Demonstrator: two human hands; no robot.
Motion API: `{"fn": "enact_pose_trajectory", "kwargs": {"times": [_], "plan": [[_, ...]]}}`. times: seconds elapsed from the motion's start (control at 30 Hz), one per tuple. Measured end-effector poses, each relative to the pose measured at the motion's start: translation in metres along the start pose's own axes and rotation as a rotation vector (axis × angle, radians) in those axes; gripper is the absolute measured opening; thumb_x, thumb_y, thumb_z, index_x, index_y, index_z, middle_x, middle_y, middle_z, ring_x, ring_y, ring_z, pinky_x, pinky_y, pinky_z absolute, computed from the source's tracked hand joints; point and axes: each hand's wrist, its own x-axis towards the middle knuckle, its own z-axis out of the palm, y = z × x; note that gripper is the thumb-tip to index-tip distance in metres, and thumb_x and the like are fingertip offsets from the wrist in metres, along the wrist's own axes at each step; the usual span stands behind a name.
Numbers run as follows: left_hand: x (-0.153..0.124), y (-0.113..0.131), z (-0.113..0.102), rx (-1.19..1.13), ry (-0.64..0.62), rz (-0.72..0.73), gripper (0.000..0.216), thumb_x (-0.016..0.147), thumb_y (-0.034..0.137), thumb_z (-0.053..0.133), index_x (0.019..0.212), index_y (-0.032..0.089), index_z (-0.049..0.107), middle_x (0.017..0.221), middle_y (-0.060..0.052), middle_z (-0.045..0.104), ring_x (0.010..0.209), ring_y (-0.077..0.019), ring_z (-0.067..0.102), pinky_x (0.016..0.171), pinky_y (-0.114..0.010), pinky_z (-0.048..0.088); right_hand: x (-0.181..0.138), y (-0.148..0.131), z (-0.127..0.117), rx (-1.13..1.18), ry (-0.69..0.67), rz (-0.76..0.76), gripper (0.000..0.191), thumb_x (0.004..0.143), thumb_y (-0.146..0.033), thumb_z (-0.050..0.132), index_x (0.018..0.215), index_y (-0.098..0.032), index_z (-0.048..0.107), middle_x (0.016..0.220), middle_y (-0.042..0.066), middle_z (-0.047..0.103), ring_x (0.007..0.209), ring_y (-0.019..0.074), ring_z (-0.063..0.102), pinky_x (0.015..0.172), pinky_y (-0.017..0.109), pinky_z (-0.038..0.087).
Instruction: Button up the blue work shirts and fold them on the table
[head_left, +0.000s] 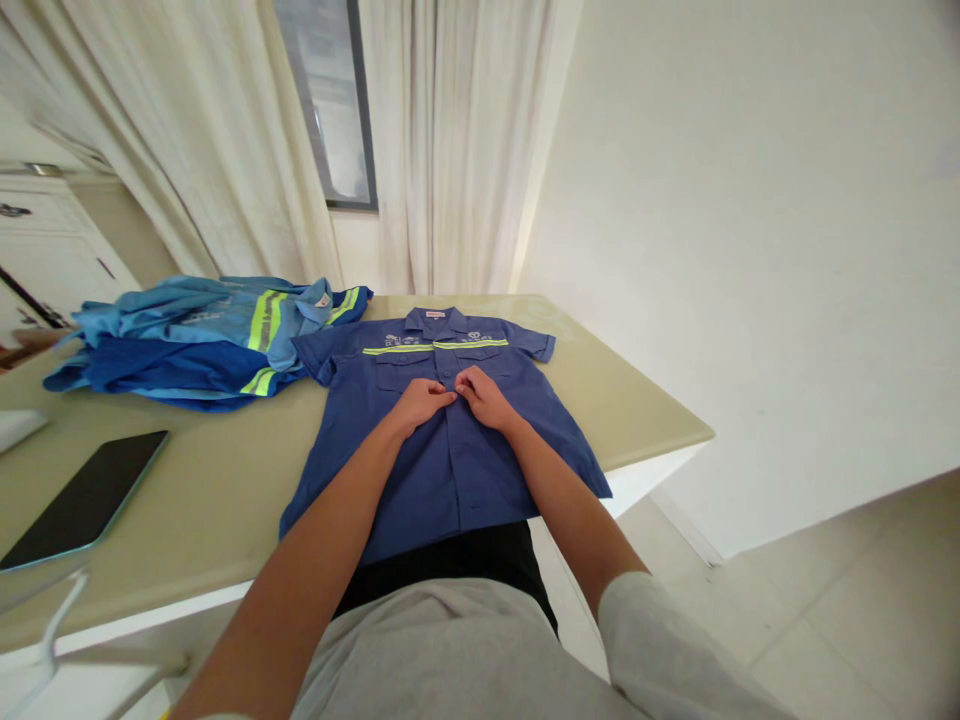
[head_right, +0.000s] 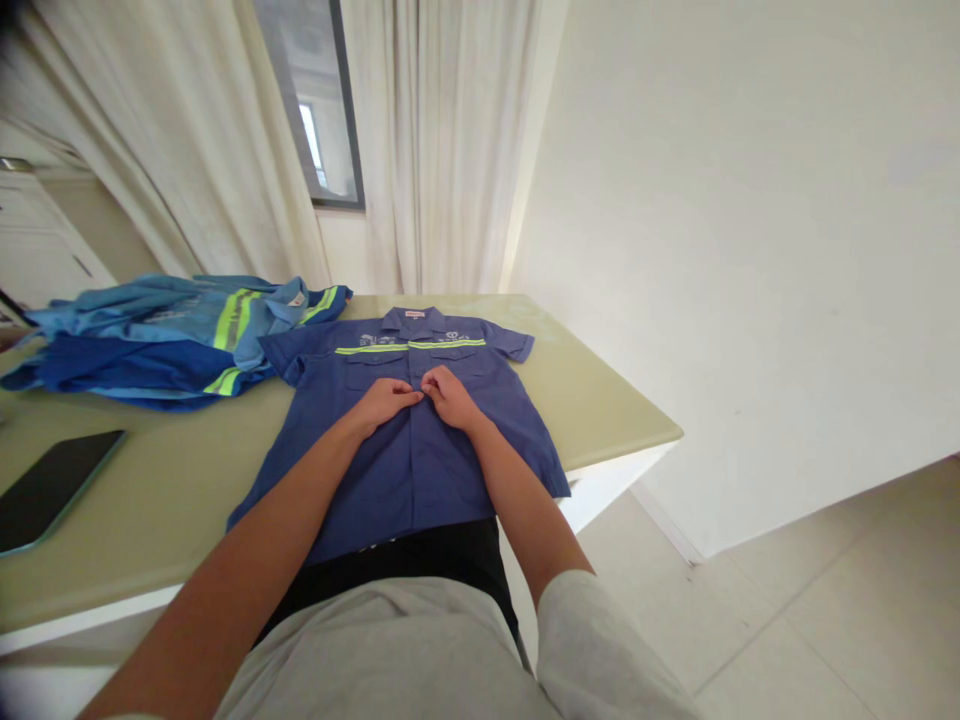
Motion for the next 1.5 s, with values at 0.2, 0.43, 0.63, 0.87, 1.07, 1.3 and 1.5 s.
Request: {"fn": "enact_pose_trajectory", "kwargs": {"times": [0.2, 0.43, 0.63, 0.87, 1.07, 1.3, 1.5], "plan": [[-0.005, 0.008, 0.004, 0.549, 0.067, 0.031, 0.015, 0.086, 0.038, 0.07, 0.082, 0.023, 0.072, 0.083, -0.004, 0.075, 0.084, -0.0242, 0.069, 0.074, -0.033, 0.045, 0.001, 0.008, 0.004, -0.012, -0.052, 0.05, 0.005, 0.095, -0.02, 0.054, 0.093, -0.021, 0.059, 0.094, 0.004, 0.061, 0.089, 0.0192, 0.056, 0.088, 0.032, 0.045], [-0.021, 0.017, 0.01, 0.874, 0.118, 0.268, 0.016, 0.096, 0.034, 0.061, 0.106, 0.024, 0.067, 0.114, -0.012, 0.071, 0.114, -0.0324, 0.061, 0.097, -0.045, 0.043, 0.006, 0.017, 0.003, 0.085, -0.096, 0.286, 0.011, 0.09, -0.026, 0.06, 0.086, -0.019, 0.067, 0.075, -0.001, 0.065, 0.072, 0.0156, 0.057, 0.071, 0.026, 0.044], [-0.02, 0.014, 0.005, 0.886, 0.139, 0.328, 0.026, 0.101, 0.043, 0.052, 0.109, 0.025, 0.07, 0.119, -0.012, 0.066, 0.116, -0.0314, 0.058, 0.096, -0.043, 0.044, 0.003, 0.017, 0.0, 0.026, -0.012, 0.264, 0.013, 0.091, -0.026, 0.061, 0.092, -0.02, 0.072, 0.085, 0.001, 0.073, 0.078, 0.0171, 0.064, 0.076, 0.029, 0.048], [-0.021, -0.003, 0.008, 0.84, 0.159, 0.169, 0.05, 0.106, 0.047, 0.034, 0.147, 0.029, 0.056, 0.154, -0.012, 0.057, 0.142, -0.033, 0.048, 0.118, -0.053, 0.032, 0.001, 0.024, 0.004, -0.211, 0.031, 0.172, 0.019, 0.088, -0.015, 0.061, 0.105, -0.019, 0.068, 0.095, 0.005, 0.064, 0.087, 0.0197, 0.059, 0.089, 0.034, 0.049], [0.017, -0.021, -0.004, 0.839, 0.035, 0.01, 0.061, 0.105, 0.054, 0.023, 0.158, 0.036, 0.046, 0.172, -0.004, 0.033, 0.159, -0.0321, 0.025, 0.126, -0.061, 0.017, 0.025, 0.036, 0.001, -0.377, -0.033, 0.11, 0.018, 0.095, -0.015, 0.056, 0.108, -0.019, 0.068, 0.102, 0.009, 0.064, 0.099, 0.0235, 0.058, 0.098, 0.038, 0.046], [0.038, -0.018, -0.01, 0.857, 0.131, 0.104, 0.05, 0.104, 0.039, 0.035, 0.147, 0.029, 0.059, 0.16, -0.01, 0.051, 0.148, -0.0318, 0.044, 0.122, -0.055, 0.029, 0.036, 0.01, 0.004, -0.466, 0.017, 0.099, 0.019, 0.099, -0.04, 0.062, 0.094, -0.022, 0.063, 0.096, 0.008, 0.066, 0.092, 0.0236, 0.061, 0.087, 0.034, 0.047], [0.026, -0.008, -0.014, 0.87, 0.127, 0.197, 0.045, 0.095, 0.013, 0.041, 0.128, 0.023, 0.07, 0.135, -0.011, 0.068, 0.125, -0.0272, 0.06, 0.108, -0.04, 0.046, -0.019, -0.03, 0.014, -0.514, -0.13, 0.178, 0.028, 0.08, -0.044, 0.081, 0.092, -0.023, 0.067, 0.098, 0.011, 0.07, 0.082, 0.0269, 0.065, 0.072, 0.037, 0.047]]}}
